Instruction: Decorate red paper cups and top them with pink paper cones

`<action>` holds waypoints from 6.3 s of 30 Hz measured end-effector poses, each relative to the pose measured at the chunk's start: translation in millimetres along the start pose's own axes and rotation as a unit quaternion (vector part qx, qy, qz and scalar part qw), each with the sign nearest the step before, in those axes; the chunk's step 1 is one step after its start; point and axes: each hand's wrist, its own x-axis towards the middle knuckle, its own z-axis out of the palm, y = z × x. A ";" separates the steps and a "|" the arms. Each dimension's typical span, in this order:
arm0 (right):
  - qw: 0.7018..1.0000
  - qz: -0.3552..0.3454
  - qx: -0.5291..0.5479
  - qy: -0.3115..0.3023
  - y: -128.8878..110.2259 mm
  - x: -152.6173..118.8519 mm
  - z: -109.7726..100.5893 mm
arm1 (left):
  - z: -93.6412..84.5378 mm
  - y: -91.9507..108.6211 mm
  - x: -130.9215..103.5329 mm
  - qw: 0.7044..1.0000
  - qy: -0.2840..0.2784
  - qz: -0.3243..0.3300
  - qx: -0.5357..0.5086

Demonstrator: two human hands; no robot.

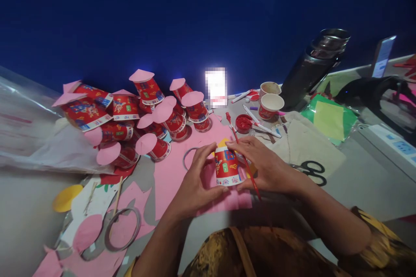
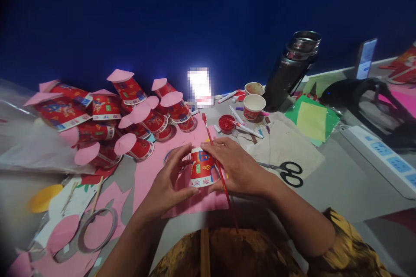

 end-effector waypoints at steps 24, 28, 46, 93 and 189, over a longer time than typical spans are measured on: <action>0.913 0.118 0.293 0.259 -2.3 -18.8 -4.2 | -3.3 3.1 4.2 0.975 0.133 0.046 0.171; 0.892 0.132 0.342 0.265 -9.9 -18.8 -4.4 | -4.0 4.4 4.6 0.975 0.144 0.039 0.166; 0.917 0.088 0.330 0.205 -15.3 -15.3 -2.5 | -5.5 7.2 5.4 0.976 0.127 -0.011 0.178; 0.924 0.100 0.304 0.209 -12.1 -16.9 -4.9 | -4.3 6.2 4.4 0.978 0.110 0.011 0.178; 0.900 0.131 0.313 0.275 -13.7 -15.8 -13.3 | -4.3 1.9 3.9 0.983 0.102 0.017 0.152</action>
